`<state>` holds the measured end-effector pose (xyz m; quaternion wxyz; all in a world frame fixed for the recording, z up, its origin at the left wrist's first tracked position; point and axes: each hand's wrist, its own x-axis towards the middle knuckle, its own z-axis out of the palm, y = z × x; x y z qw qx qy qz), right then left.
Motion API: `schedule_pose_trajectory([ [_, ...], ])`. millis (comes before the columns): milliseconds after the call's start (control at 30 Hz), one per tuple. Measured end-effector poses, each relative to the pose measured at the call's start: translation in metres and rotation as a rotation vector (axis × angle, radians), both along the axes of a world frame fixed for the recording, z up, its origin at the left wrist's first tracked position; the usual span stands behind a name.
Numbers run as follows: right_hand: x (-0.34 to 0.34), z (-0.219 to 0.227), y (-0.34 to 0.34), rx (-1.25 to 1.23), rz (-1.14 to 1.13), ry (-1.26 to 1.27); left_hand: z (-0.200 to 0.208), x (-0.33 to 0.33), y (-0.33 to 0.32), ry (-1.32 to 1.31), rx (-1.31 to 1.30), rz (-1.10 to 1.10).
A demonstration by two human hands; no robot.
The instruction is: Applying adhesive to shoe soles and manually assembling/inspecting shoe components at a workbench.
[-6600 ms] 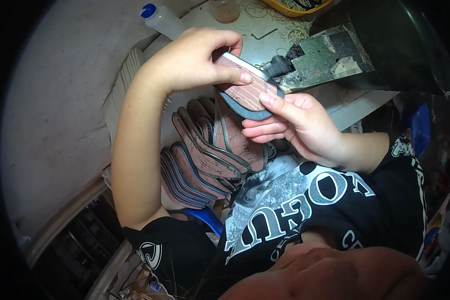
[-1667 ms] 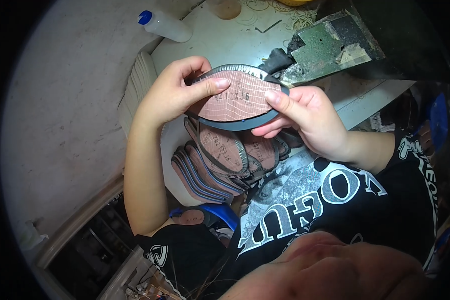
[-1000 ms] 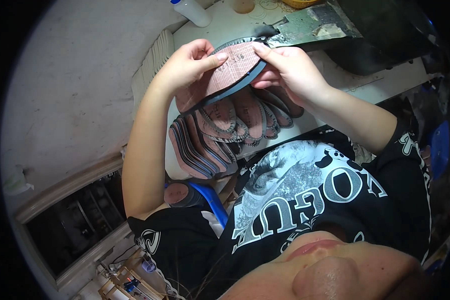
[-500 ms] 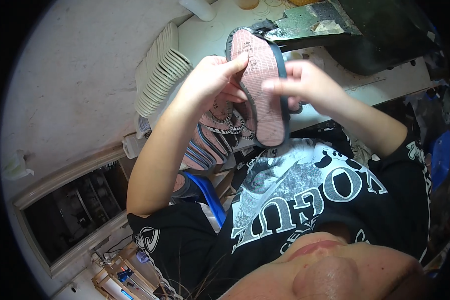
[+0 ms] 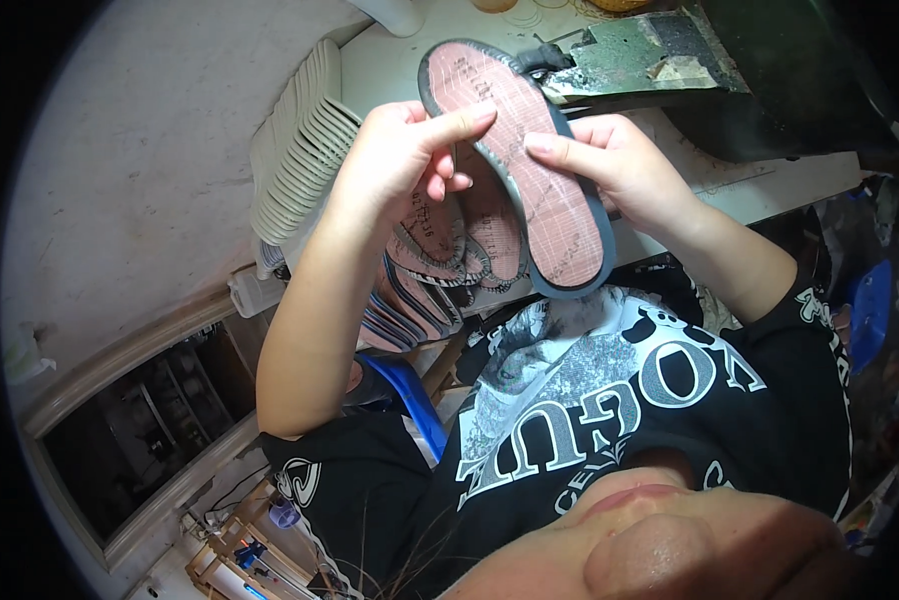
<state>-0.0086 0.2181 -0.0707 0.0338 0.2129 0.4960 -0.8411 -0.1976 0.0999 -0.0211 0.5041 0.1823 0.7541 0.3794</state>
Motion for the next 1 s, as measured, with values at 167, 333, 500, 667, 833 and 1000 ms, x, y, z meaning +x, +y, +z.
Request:
schedule_pose_trajectory([
  [167,0.024,-0.009,-0.019,0.021,0.050,0.086,-0.004,-0.003,0.003,0.027,0.050,0.029],
  [333,0.045,0.004,-0.040,-0.219,0.163,-0.016,-0.003,-0.011,0.011,-0.001,0.095,0.036],
  [500,0.037,0.016,-0.044,-0.289,-0.099,0.053,0.001,-0.038,0.033,-0.086,-0.003,-0.110],
  [667,0.031,0.023,-0.041,-0.289,-0.204,0.165,0.030,-0.055,0.055,0.341,-0.236,-0.458],
  [833,0.028,0.029,-0.044,-0.303,-0.259,0.221,0.045,-0.042,0.071,0.672,0.482,-0.906],
  [1000,0.033,0.042,-0.045,-0.330,-0.308,0.193,0.059,-0.014,0.074,0.717,0.462,-1.162],
])
